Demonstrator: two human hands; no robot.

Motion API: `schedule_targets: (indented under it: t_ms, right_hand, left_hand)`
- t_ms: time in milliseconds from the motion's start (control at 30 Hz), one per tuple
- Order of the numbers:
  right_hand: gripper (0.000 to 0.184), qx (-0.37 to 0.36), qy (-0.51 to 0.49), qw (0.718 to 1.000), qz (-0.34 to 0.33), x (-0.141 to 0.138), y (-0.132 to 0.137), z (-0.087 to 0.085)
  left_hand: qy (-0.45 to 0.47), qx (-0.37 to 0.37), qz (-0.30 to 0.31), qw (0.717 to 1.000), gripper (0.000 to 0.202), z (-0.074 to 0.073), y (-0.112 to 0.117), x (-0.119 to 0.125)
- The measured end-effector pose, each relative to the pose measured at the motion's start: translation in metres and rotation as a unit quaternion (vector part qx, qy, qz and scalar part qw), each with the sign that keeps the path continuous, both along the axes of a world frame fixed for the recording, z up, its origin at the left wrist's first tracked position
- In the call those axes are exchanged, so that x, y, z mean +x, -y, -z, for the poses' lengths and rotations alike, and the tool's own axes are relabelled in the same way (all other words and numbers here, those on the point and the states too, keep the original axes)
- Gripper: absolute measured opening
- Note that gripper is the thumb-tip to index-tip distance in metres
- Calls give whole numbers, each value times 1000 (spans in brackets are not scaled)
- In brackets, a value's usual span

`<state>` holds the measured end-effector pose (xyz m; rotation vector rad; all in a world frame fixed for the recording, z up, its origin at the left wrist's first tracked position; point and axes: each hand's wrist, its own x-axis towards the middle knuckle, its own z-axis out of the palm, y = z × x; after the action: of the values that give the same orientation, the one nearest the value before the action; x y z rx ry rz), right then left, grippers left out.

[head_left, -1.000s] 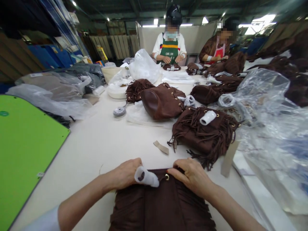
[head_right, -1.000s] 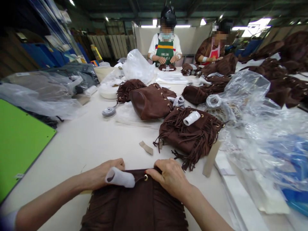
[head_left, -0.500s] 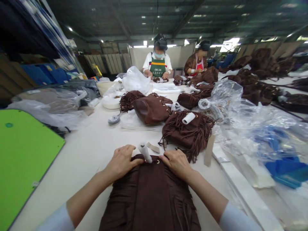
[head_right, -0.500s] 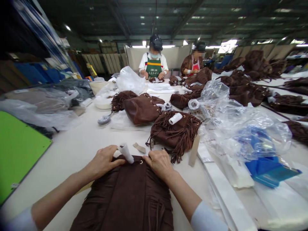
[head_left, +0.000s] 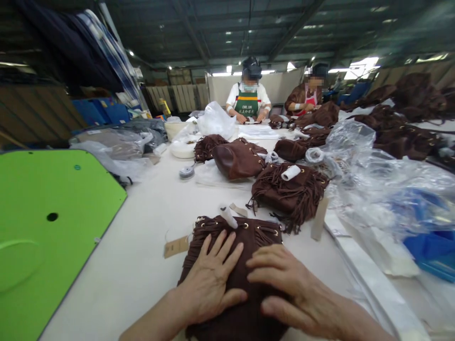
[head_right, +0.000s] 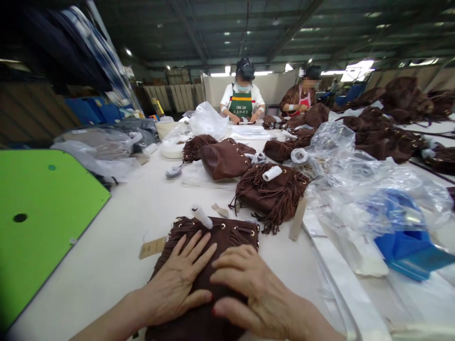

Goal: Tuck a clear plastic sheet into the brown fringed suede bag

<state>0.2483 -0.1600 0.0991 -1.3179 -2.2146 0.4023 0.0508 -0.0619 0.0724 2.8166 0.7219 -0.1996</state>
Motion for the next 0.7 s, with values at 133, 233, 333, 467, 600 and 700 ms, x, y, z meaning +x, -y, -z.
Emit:
schedule_targets:
  t_ms: [133, 233, 333, 467, 600, 700]
  right_hand:
    - [15, -91, 90, 992, -14, -9, 38, 0]
    - [18, -88, 145, 985, 43, 9, 64, 18]
    - [24, -63, 178, 974, 126, 29, 91, 28]
    - [36, 19, 167, 967, 193, 15, 99, 18]
    - [23, 210, 118, 963, 120, -31, 81, 34]
    - [20, 207, 54, 961, 175, -56, 85, 78]
  left_hand:
    - [10, 12, 3, 1000, 77, 4, -2, -4]
    - [17, 25, 3, 1000, 76, 6, -1, -4]
    - [9, 31, 0, 999, 73, 4, 0, -3]
    - [-8, 33, -3, 999, 72, 0, 2, -2]
    - [-28, 41, -11, 999, 70, -6, 4, -2]
    - [-44, 48, -19, 998, 69, -17, 12, 1]
